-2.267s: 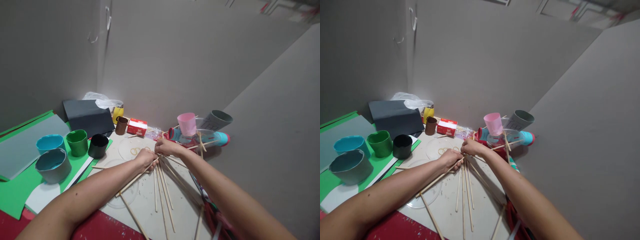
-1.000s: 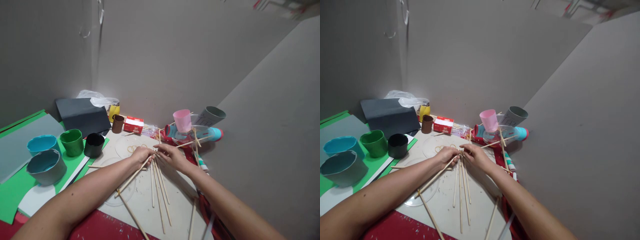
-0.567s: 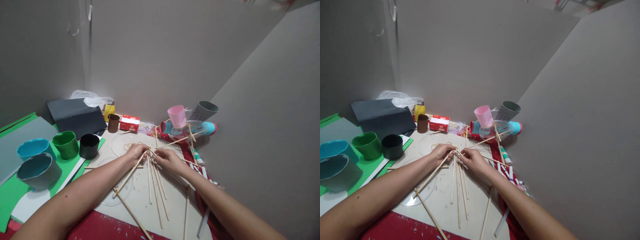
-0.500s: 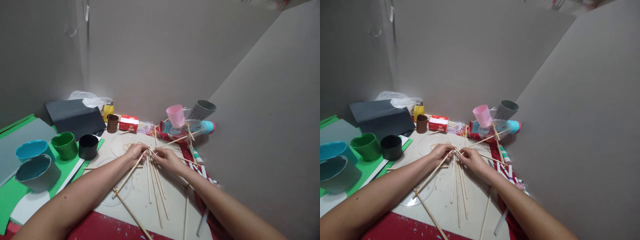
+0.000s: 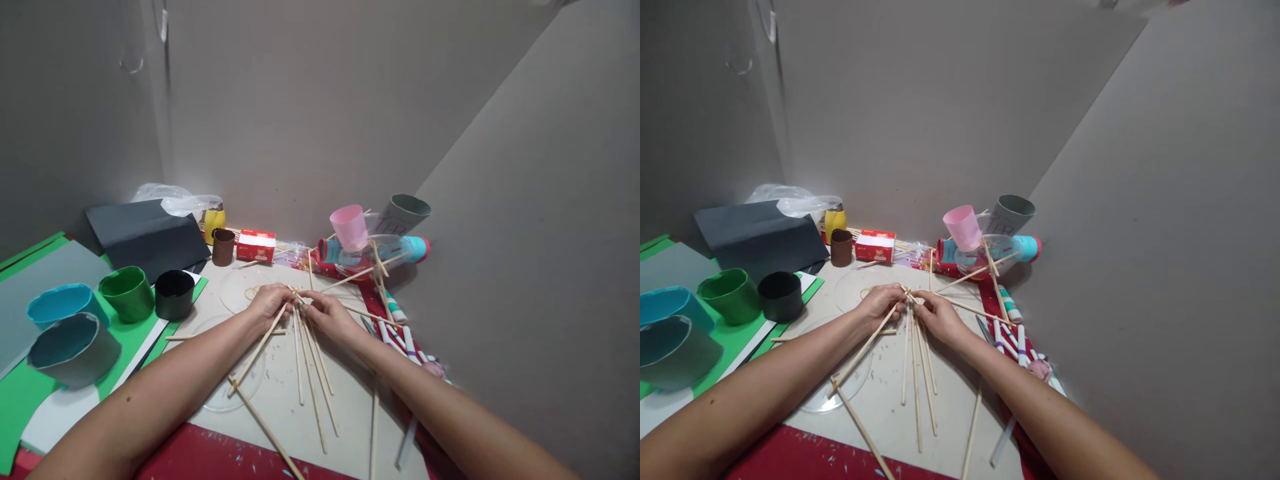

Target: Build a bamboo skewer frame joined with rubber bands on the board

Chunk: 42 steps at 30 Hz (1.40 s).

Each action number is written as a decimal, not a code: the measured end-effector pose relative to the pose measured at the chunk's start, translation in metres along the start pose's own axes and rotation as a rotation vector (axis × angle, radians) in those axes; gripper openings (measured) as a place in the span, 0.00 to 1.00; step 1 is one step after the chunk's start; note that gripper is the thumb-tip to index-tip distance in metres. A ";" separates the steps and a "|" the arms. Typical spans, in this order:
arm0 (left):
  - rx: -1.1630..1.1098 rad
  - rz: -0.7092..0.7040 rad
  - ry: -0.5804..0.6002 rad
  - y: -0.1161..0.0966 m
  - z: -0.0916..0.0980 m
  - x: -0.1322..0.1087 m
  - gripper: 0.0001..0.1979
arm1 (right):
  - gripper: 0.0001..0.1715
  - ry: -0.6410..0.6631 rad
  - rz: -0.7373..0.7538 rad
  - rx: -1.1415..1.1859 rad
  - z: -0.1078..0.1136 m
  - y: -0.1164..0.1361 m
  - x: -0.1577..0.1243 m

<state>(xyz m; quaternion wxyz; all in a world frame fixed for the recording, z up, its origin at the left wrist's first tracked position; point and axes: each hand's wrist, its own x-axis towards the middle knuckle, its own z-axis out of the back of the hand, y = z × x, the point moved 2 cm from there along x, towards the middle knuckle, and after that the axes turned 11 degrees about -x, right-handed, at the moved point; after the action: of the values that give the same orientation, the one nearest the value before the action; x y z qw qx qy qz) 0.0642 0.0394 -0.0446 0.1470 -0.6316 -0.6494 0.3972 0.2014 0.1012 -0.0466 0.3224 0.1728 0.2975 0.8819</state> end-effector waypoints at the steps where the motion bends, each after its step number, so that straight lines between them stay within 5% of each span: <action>1: -0.001 -0.001 0.002 0.000 0.000 0.000 0.07 | 0.23 -0.004 0.000 0.003 0.000 -0.001 0.000; 11: -0.009 -0.008 -0.001 0.002 0.001 0.001 0.11 | 0.27 0.038 -0.001 0.023 0.002 -0.002 -0.003; 23: 0.006 -0.036 -0.006 0.001 0.001 0.001 0.09 | 0.23 -0.036 0.179 0.008 0.000 -0.003 0.001; 42: -0.001 0.046 0.007 0.000 0.002 0.002 0.01 | 0.25 -0.020 0.146 -0.040 0.003 -0.001 0.001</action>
<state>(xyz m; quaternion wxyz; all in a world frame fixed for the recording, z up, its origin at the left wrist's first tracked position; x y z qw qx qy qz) 0.0621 0.0409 -0.0469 0.1398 -0.6478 -0.6344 0.3980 0.2032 0.1038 -0.0450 0.2635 0.1963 0.2630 0.9071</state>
